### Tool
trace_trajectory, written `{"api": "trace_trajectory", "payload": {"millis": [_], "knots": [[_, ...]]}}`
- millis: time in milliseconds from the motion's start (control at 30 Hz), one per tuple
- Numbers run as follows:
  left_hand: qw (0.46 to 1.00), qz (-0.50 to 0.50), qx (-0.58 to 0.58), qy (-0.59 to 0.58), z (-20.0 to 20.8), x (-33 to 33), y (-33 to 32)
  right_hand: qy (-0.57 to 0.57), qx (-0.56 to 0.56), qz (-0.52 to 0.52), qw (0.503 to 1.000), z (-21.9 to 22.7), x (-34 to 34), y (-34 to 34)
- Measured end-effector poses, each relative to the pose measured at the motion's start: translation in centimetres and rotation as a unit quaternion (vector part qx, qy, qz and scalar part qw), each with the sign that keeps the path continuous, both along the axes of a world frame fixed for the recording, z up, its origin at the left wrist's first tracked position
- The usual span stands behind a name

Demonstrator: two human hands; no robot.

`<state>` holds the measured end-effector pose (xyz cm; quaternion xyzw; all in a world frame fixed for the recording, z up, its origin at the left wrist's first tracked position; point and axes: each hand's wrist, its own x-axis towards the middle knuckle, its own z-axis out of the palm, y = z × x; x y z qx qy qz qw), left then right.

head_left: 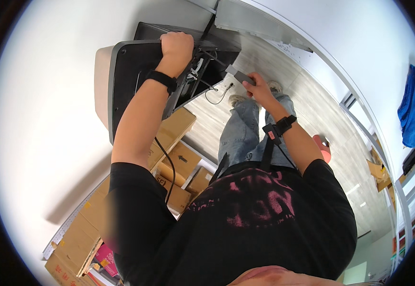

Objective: The person uses a screwdriver to remove screws from the back panel of a wall-mounted electronic device. They then detach the metal back cover, exposing the internal components and wiring.

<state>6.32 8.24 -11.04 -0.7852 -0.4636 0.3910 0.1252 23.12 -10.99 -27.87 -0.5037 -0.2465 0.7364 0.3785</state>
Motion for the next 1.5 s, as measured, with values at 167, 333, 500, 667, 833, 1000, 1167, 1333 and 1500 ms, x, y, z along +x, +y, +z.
{"api": "trace_trajectory", "payload": {"millis": [167,333,500,667,833,1000,1167,1333,1500], "knots": [[0.999,-0.016,0.014,-0.039,0.2,-0.1,0.2,0.007,-0.015,0.012,1.000,1.1,-0.3,0.7],[0.997,-0.036,0.026,-0.061,0.1,-0.2,0.0,-0.022,-0.009,0.008,1.000,0.6,-1.3,0.8],[0.997,-0.033,0.028,-0.071,0.0,-0.5,0.0,-0.026,0.003,0.004,1.000,0.5,-1.7,1.0],[0.995,-0.032,0.032,-0.085,0.2,-0.4,-0.1,-0.079,0.020,0.011,0.997,0.2,-1.9,1.0],[0.995,-0.027,0.030,-0.088,0.2,-0.5,-0.1,-0.162,0.068,0.008,0.984,1.1,-1.8,1.0],[0.996,-0.029,0.028,-0.075,0.2,-0.4,-0.1,-0.247,0.097,0.022,0.964,3.6,-1.8,1.6],[0.998,-0.025,0.021,-0.049,0.3,-0.2,-0.1,-0.248,0.124,-0.069,0.958,3.7,-2.4,1.4],[0.997,-0.022,0.027,-0.075,0.4,-0.1,-0.1,-0.178,0.075,-0.079,0.978,3.3,-2.2,1.6],[0.996,-0.017,0.033,-0.075,0.1,-0.1,-0.2,-0.045,-0.030,-0.094,0.994,3.8,-2.3,1.8]]}}
